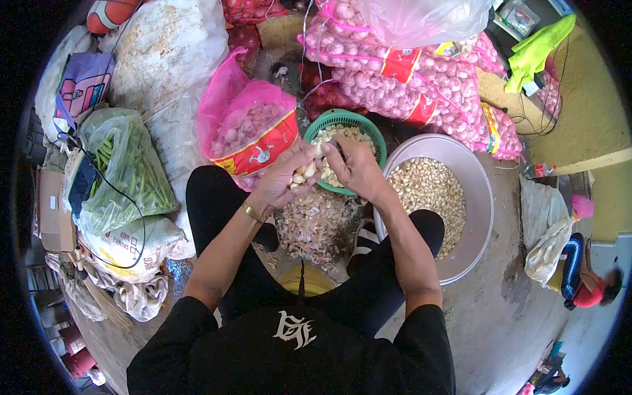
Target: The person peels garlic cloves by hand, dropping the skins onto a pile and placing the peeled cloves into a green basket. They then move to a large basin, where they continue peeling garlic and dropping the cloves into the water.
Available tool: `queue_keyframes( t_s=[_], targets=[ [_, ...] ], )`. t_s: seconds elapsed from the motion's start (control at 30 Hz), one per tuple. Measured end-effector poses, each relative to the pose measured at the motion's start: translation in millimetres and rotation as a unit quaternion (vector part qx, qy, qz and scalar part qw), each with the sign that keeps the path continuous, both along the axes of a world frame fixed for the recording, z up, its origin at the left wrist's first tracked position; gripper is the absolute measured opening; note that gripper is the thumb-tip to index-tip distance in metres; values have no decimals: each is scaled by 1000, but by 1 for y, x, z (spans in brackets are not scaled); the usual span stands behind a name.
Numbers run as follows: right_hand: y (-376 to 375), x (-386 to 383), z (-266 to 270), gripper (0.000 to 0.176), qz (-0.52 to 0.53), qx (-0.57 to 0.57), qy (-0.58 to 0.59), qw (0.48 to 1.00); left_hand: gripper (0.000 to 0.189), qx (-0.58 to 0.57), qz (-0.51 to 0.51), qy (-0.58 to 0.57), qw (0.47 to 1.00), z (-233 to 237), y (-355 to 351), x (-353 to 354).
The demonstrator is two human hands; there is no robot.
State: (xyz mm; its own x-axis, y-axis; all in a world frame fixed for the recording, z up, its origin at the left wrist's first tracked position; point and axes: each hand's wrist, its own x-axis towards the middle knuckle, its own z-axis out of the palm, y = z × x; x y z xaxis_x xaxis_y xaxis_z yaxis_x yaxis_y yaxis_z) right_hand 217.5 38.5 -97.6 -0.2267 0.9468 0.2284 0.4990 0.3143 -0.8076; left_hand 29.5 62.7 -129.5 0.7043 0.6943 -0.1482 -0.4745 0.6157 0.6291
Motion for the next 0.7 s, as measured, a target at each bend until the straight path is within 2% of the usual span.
queue_keyframes(
  t_s=[0.17, 0.23, 0.4, 0.53, 0.7],
  targets=[
    [0, -4, 0, 27, 13, 29, 57, 998, 23, 11, 14, -3, 1000, 7, -2, 3],
    [0, -4, 1, 26, 12, 33, 68, 997, 29, 10, -34, -4, 999, 7, -1, 0],
    [-3, 0, 6, 23, 0, 27, -14, 1000, 28, 33, -6, -1, 999, 6, -2, 5],
    [-7, -2, 0, 21, -5, 74, 3, 997, 26, 26, 15, 2, 1000, 3, -2, 7],
    [-26, -7, 17, 21, 41, 42, -61, 996, 30, 13, 36, 4, 999, 0, 8, -1]
  ],
)
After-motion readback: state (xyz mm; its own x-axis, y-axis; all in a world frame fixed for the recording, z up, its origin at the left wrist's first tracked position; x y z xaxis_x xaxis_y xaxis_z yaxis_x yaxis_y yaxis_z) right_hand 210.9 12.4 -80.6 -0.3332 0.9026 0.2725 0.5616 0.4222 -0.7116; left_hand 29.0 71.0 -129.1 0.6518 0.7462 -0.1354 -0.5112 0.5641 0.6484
